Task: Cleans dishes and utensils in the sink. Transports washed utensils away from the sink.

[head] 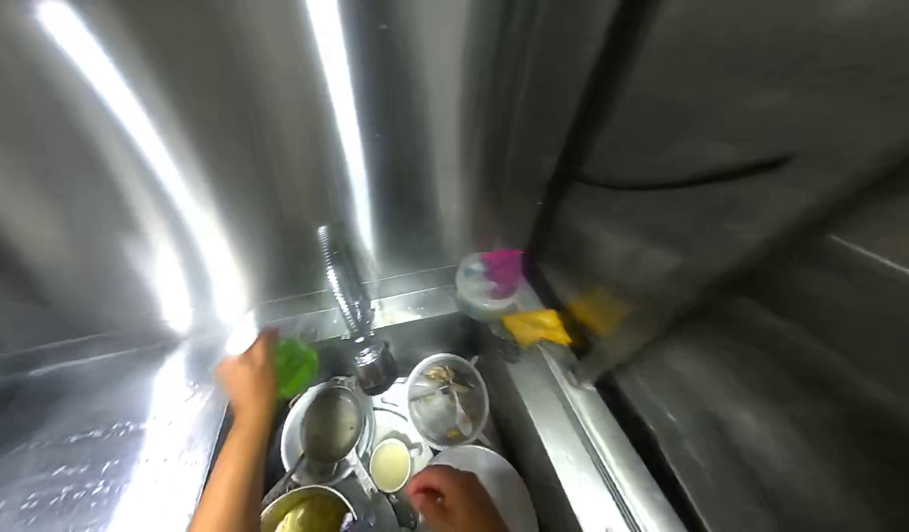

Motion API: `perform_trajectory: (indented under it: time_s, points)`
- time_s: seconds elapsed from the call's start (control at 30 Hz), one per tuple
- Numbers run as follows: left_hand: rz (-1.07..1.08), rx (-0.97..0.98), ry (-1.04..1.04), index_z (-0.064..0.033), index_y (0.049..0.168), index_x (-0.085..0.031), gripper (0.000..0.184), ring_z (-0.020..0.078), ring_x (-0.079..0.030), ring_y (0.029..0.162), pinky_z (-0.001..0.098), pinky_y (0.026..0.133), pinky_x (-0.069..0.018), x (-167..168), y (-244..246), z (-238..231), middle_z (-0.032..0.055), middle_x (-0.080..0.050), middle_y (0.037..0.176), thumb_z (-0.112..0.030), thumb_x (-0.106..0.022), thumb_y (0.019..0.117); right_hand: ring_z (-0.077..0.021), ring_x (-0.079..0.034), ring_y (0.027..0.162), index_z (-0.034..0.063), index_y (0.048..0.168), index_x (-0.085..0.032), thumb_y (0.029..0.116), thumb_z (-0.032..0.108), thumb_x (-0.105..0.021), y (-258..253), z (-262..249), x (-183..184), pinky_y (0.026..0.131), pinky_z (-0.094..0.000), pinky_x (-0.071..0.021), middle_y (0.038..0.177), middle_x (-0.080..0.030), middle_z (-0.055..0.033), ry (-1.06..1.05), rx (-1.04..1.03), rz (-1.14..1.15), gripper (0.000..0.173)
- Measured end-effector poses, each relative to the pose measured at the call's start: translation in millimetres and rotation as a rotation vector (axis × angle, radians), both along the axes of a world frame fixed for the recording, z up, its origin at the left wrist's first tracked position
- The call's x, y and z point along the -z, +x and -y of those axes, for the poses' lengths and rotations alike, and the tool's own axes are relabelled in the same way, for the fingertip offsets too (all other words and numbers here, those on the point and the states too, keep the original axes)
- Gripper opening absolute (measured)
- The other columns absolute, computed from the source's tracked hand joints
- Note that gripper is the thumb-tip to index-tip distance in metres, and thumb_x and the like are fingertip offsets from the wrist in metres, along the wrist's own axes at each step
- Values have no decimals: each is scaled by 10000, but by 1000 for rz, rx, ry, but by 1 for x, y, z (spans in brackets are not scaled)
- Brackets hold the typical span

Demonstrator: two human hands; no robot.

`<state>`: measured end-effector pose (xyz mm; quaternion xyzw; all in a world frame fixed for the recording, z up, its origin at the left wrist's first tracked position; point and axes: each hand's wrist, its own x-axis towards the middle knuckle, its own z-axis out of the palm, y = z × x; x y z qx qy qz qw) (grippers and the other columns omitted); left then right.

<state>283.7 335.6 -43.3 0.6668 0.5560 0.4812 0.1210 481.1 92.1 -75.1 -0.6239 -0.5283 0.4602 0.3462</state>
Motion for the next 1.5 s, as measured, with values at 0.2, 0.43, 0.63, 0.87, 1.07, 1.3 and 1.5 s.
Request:
perform_trajectory:
  time_s: [0.2, 0.43, 0.63, 0.87, 1.07, 1.3, 1.5]
  points:
    - [357, 664, 4, -219, 944, -650, 365, 9, -697, 885, 307, 961, -568, -94, -8, 145, -173, -713, 854, -189, -321, 1100, -438, -568, 1284, -163, 1512, -313, 731, 227, -906, -48, -7, -9, 1022, -530, -518, 1474, -449, -375, 376, 98, -341, 1055]
    - [203, 851, -199, 11, 1334, -465, 368, 109, -715, 754, 333, 760, -625, -113, 141, 139, 1, -704, 804, -208, -510, 1043, -28, -517, 1321, -204, 1456, -243, 684, 417, -926, -22, 21, -18, 1099, -217, -449, 1465, -480, -252, 739, 600, -487, 1203]
    - [-152, 828, -333, -180, 1563, -352, 746, 228, -680, 919, 455, 812, -579, -96, 218, 95, 128, -679, 1133, -166, -742, 926, -143, -668, 1098, -16, 1552, -193, 639, 402, -900, 35, -42, -2, 902, -323, -601, 1292, -596, -150, 521, 803, -892, 1228]
    - [-395, 641, -427, -134, 1536, -379, 657, 372, -687, 899, 575, 811, -552, -59, 260, 45, 228, -680, 1140, -79, -680, 954, -272, -633, 1109, 41, 1515, -238, 769, 120, -765, 40, -94, 17, 873, -430, -580, 1316, -533, -219, 317, 892, -1236, 917]
    - [-426, 607, -515, -71, 1443, -442, 564, 371, -694, 915, 568, 825, -551, -43, 274, 26, 226, -687, 1119, -46, -688, 937, -284, -638, 1077, 36, 1473, -264, 817, 53, -724, 38, -110, 26, 856, -421, -584, 1288, -535, -221, 273, 937, -1348, 802]
    - [-389, 544, -496, -33, 1350, -508, 461, 383, -700, 889, 588, 807, -550, -36, 278, 21, 230, -693, 1063, -30, -684, 923, -284, -646, 1069, 33, 1454, -294, 810, 54, -740, 44, -115, 30, 839, -420, -589, 1266, -555, -215, 267, 929, -1359, 784]
    - [-411, 603, -468, -68, 1430, -431, 542, 386, -698, 911, 589, 819, -549, -43, 283, 23, 221, -698, 1070, -40, -666, 942, -283, -633, 1087, 42, 1456, -285, 785, 68, -746, 49, -118, 25, 860, -420, -582, 1283, -539, -217, 301, 941, -1361, 815]
